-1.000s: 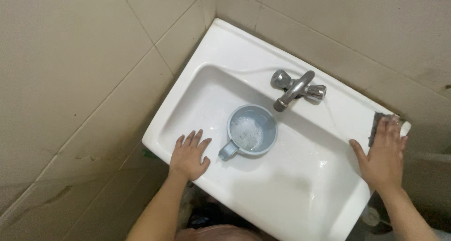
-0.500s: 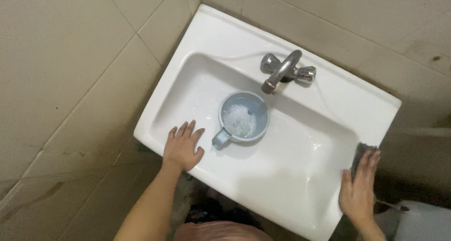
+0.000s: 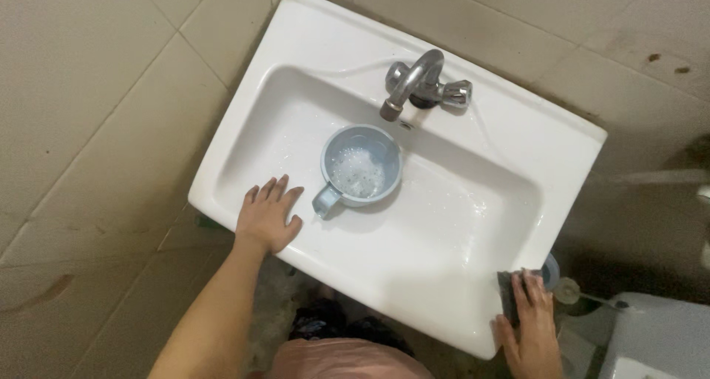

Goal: The person cleans a bathroom sink using a sponge and soapy water from a mug. They scrub the sink basin, the faucet, and the surrounding tiled wall.

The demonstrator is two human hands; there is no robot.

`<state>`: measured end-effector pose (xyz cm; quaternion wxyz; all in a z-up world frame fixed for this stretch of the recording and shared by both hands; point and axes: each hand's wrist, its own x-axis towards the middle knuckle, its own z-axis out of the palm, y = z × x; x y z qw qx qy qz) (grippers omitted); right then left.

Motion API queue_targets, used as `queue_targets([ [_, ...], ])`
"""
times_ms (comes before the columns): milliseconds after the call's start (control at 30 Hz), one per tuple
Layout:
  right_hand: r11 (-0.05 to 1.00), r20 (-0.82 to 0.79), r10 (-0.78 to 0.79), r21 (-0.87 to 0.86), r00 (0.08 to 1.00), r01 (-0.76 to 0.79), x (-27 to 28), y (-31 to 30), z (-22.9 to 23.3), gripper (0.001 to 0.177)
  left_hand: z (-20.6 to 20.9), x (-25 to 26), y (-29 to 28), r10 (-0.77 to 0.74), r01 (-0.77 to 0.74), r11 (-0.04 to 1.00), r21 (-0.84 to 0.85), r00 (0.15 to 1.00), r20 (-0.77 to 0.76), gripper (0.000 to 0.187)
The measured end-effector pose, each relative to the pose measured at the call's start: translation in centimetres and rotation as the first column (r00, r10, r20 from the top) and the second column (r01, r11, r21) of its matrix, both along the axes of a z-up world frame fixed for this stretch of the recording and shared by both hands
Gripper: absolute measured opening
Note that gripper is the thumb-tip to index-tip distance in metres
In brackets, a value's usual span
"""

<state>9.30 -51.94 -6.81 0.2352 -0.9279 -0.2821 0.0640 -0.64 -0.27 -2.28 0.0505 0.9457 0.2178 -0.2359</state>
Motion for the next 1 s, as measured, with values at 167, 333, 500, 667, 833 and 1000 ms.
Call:
queue_targets([
  [167, 0.984, 0.086, 0.141, -0.122, 0.986, -0.13, 1.8, 3.0, 2.7, 0.061, -0.5, -0.2, 0.0, 0.003, -0.003, 1.0, 0.023, 1.0, 0.012, 0.071],
  [333, 0.978, 0.165, 0.202, -0.078, 0.965, -0.192, 2.4, 3.1, 2.1, 0.055, -1.0, -0.5, -0.2, 0.006, -0.007, 0.999, 0.041, 1.0, 0.023, 0.07],
  [500, 0.977, 0.127, 0.211, -0.018, 0.969, -0.21, 1.5, 2.0, 1.1, 0.053, -1.3, -0.2, -0.1, -0.004, 0.005, 0.998, 0.057, 1.0, -0.014, 0.071],
  [667, 0.986, 0.01, 0.166, 0.016, 0.986, -0.166, -0.7, 0.8, 0.6, 0.053, -0.5, -0.2, -0.1, 0.005, -0.005, 1.0, 0.029, 1.0, 0.001, 0.071],
  [833, 0.997, 0.049, 0.052, 0.046, 0.997, -0.054, -3.3, 0.8, -1.9, 0.052, -0.3, -0.4, 0.0, 0.005, -0.006, 1.0, 0.004, 0.999, 0.043, 0.068],
  [1000, 0.994, 0.06, -0.093, 0.07, 0.994, 0.089, -5.6, 1.5, -2.7, 0.053, -0.2, -0.4, 0.2, -0.001, 0.003, 1.0, -0.021, 0.998, 0.062, 0.067],
])
